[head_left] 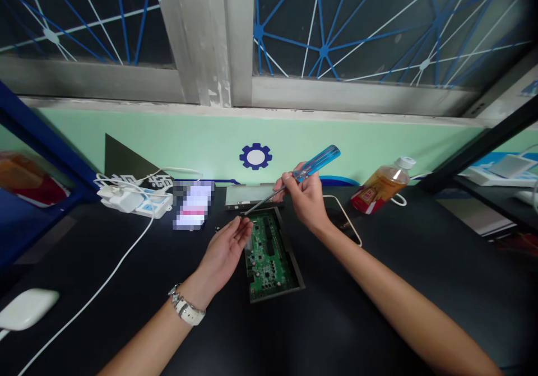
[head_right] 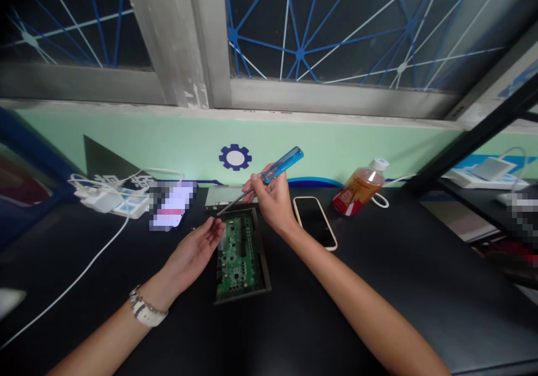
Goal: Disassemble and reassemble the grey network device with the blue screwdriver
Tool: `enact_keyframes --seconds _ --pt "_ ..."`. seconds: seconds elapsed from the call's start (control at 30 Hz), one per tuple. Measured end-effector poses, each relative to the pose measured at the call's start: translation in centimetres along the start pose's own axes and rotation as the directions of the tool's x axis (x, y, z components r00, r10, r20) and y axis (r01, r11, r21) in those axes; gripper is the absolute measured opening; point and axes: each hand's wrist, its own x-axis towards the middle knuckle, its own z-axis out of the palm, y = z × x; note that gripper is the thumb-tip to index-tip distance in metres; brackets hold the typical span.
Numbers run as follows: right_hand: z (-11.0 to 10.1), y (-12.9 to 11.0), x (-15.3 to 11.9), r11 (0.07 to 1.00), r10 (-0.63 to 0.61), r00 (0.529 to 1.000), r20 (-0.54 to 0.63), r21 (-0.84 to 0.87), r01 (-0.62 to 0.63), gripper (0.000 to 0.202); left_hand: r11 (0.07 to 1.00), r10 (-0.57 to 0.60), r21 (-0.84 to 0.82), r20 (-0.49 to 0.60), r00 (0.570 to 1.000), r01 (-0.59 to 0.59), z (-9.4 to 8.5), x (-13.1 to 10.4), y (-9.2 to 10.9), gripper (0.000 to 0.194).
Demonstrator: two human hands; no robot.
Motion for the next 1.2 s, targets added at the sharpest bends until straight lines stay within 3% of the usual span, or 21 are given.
enact_keyframes --seconds 0.2,0.27,0.33,0.37,0.43,0.5,0.53,0.57,0.63,0.83,1.03,1.2 --pt "0.0 -0.7 0.0 0.998 0.041 0.996 0.081 -0.057 -0.036 0.037 0.999 0.018 0.037 -0.001 1.0 -0.018 -0.2 0.2 0.1 0.011" --pt "-0.2 -0.9 0.1 0.997 0.035 0.996 0.082 -0.077 -0.029 0.037 0.986 0.067 0.152 0.055 0.996 -0.075 -0.5 0.3 0.3 0.006" --pt "-0.4 -1.0 0.2 0.995 0.024 0.997 0.071 -0.098 -0.017 0.035 0.902 0.163 0.373 0.175 0.971 -0.218 -0.8 0.4 0.7 0.009" --pt "-0.5 -1.1 0.3 0.994 0.018 0.998 0.062 -0.108 -0.011 0.034 0.801 0.226 0.502 0.252 0.941 -0.327 -0.9 0.4 1.1 0.013" --pt "-0.7 -1.3 0.4 0.992 0.003 0.999 0.043 -0.125 0.002 0.032 0.465 0.35 0.702 0.415 0.84 -0.54 -1.2 0.7 1.7 0.017" --pt "-0.9 -1.3 0.5 0.991 -0.008 0.999 0.032 -0.135 0.012 0.031 0.105 0.4 0.753 0.566 0.721 -0.649 -1.3 1.1 2.3 0.016" --pt "-0.9 -1.2 0.5 0.99 -0.006 1.0 0.029 -0.143 0.01 0.03 -0.024 0.395 0.74 0.625 0.673 -0.672 -1.4 1.4 2.4 0.017" --pt "-1.0 -1.1 0.6 0.988 0.001 1.0 0.03 -0.155 0.004 0.03 -0.113 0.38 0.718 0.67 0.638 -0.687 -1.4 1.8 2.5 0.018" --pt "-0.9 -1.0 0.7 0.981 0.021 0.999 0.039 -0.194 -0.013 0.031 -0.202 0.35 0.68 0.722 0.596 -0.705 -1.3 2.6 2.4 0.021" --pt "0.5 -1.4 1.5 0.937 0.019 0.993 0.115 -0.348 0.023 0.033 -0.205 0.341 0.674 0.729 0.593 -0.71 -0.9 4.0 2.1 0.021" --pt "3.3 -1.2 2.7 0.818 -0.071 0.974 0.215 -0.546 0.18 0.023 -0.145 0.392 0.69 0.698 0.599 -0.709 -0.9 4.1 2.2 0.019" --pt "4.7 -0.2 3.1 0.76 -0.092 0.956 0.277 -0.601 0.247 0.025 -0.124 0.416 0.693 0.686 0.596 -0.711 -1.2 4.5 2.0 0.017"
